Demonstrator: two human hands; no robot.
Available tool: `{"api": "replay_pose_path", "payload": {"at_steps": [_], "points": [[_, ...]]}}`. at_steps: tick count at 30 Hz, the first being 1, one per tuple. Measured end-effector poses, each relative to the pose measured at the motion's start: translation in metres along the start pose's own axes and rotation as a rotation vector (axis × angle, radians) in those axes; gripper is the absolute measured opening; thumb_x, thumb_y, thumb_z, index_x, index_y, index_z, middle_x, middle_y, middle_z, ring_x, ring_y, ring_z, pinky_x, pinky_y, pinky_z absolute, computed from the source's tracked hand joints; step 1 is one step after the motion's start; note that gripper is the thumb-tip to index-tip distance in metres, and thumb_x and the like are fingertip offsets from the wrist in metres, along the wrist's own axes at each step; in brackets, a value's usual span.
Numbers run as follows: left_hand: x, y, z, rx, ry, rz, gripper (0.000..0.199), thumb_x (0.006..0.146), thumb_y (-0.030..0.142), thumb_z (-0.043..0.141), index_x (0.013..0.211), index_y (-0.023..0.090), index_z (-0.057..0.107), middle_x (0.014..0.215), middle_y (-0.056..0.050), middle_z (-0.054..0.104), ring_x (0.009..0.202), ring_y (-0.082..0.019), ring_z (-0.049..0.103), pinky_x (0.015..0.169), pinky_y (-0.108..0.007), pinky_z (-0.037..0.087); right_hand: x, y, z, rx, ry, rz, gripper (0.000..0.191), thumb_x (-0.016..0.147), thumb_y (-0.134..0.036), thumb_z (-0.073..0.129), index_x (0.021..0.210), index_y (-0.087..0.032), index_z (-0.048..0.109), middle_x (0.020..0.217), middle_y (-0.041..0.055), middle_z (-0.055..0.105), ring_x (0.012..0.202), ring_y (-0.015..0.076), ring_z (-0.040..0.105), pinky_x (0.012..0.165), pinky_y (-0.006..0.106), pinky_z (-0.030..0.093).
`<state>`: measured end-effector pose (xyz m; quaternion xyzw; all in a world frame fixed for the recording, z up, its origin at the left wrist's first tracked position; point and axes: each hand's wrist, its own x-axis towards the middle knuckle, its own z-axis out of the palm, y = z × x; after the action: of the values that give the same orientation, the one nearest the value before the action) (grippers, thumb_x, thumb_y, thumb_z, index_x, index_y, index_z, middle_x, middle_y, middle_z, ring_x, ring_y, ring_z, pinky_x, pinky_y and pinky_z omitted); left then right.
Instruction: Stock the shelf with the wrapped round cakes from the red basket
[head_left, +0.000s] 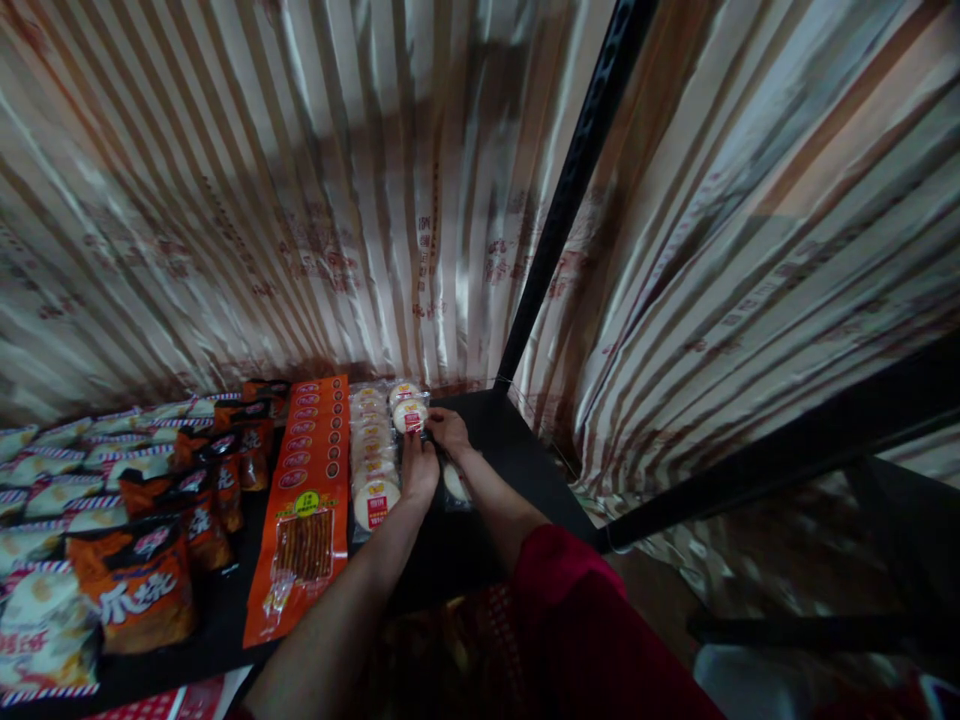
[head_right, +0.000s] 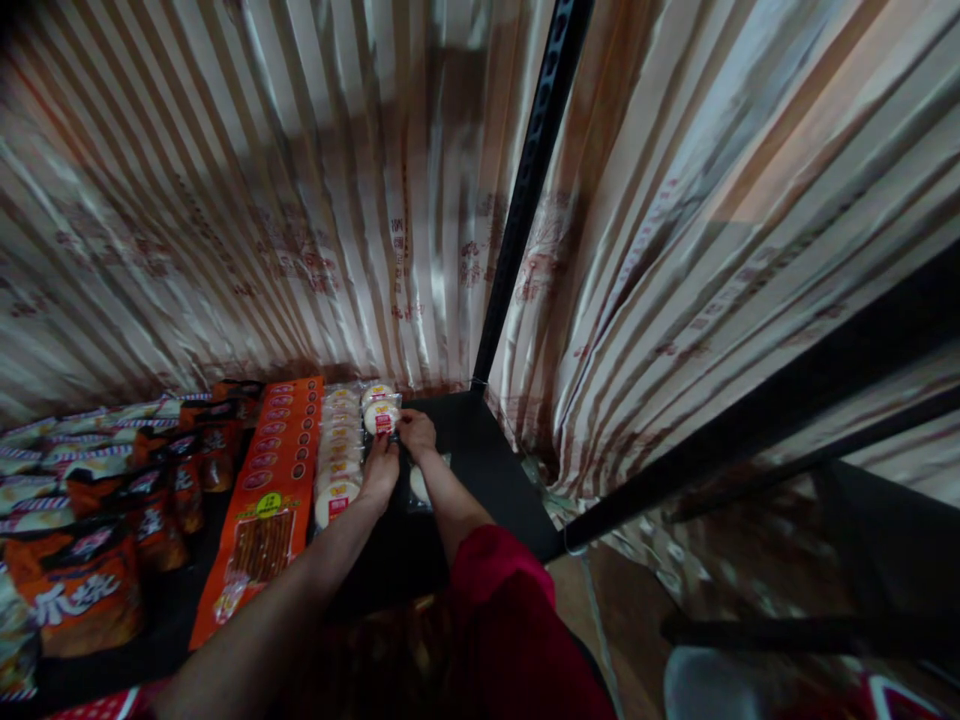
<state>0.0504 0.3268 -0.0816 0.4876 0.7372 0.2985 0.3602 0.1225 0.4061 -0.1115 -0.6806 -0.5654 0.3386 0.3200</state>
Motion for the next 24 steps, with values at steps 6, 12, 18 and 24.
{"api": "replay_pose_path", "payload": {"at_steps": [6,12,18,24], "points": [[0.011,0.0,0.002,-0.022,0.008,0.034,0.044,0.088,0.02,0.034,0.13,0.012,0.043,0.145,-0.011,0.03,0.135,-0.018,0.023,0.112,-0.032,0.018,0.004,-0.002,0.003,-0.015,0.013,-0.001,0.027,0.072,-0.018,0.057,0.096,-0.025,0.068,0.094,-0.0006,0.07,0.087,0.0131,0.064,0.079,0.022,0.047],[0.021,-0.005,0.005,-0.006,-0.006,0.066,0.046,0.088,0.02,0.032,0.131,0.007,0.041,0.145,-0.014,0.029,0.135,-0.019,0.024,0.111,-0.031,0.02,0.005,-0.007,0.006,-0.024,0.032,0.017,0.029,0.075,-0.018,0.055,0.1,-0.027,0.066,0.096,-0.002,0.07,0.088,0.0122,0.063,0.082,0.022,0.046],[0.029,-0.01,0.009,-0.017,-0.002,0.05,0.045,0.087,0.022,0.033,0.13,0.015,0.043,0.146,-0.008,0.031,0.136,-0.016,0.023,0.111,-0.028,0.018,0.005,-0.004,0.008,-0.05,0.044,0.011,0.028,0.077,-0.022,0.056,0.102,-0.029,0.065,0.098,-0.002,0.069,0.09,0.013,0.063,0.082,0.023,0.046],[0.033,-0.009,0.013,-0.029,-0.026,0.036,0.049,0.089,0.027,0.028,0.134,0.01,0.037,0.148,-0.011,0.026,0.137,-0.016,0.018,0.111,-0.027,0.016,0.005,-0.005,0.006,-0.067,0.034,0.045,0.029,0.077,-0.028,0.058,0.105,-0.031,0.063,0.097,-0.0031,0.068,0.09,0.0136,0.062,0.08,0.024,0.047]]}}
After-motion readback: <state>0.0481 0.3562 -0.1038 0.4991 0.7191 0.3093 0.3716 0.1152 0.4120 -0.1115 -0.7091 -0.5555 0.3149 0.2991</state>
